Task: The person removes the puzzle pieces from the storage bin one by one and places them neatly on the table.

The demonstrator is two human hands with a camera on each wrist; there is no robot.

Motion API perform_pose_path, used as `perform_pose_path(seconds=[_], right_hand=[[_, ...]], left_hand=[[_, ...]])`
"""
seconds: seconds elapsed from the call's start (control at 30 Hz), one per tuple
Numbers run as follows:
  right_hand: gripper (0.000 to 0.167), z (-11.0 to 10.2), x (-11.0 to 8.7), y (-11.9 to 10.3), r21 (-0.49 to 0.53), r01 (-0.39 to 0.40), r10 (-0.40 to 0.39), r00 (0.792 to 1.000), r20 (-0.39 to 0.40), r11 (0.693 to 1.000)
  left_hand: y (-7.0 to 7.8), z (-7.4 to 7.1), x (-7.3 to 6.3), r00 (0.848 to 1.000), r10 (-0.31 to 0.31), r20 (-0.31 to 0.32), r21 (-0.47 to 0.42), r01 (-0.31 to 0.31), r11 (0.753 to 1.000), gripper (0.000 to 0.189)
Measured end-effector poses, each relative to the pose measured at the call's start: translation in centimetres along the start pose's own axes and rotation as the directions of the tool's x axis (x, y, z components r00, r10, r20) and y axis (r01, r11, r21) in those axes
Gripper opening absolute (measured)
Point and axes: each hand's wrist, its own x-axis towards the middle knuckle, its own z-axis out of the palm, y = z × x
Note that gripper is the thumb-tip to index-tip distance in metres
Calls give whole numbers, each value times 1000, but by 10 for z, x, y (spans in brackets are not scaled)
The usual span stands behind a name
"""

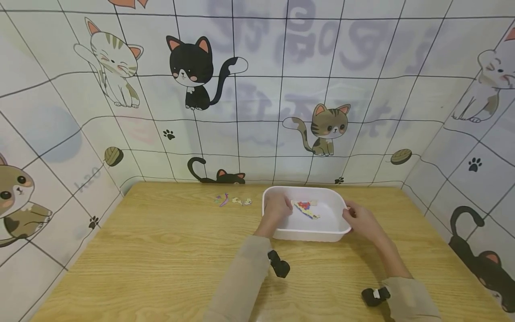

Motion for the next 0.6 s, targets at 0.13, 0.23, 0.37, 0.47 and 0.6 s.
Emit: perform_pose_path(seconds=[0.13, 0.23, 0.37, 0.47, 0.6], right_hand=[[46, 0, -1, -1, 3, -5, 5, 1000, 5, 1000], [46, -1, -2, -2, 2, -10, 10, 1000, 7, 1000], [46, -1, -3, -3, -4, -11, 11, 1000, 5, 1000], [46, -1, -3, -2, -5, -6, 6, 1000, 5, 1000], [45, 0, -2, -2, -3, 4, -4, 1000, 1, 1000]], left_hand=[[0, 1, 0, 1000, -3, 14, -14, 4, 1000, 6], [0, 2, 0, 1000, 5, 27, -33, -4, 999, 6], [0, 3, 0, 999, 0, 37, -62, 2, 998, 7], [-1, 4, 0, 999, 7, 34, -83, -4, 997, 8], [-2, 4, 0, 998, 55, 21, -108, -52, 993, 8]])
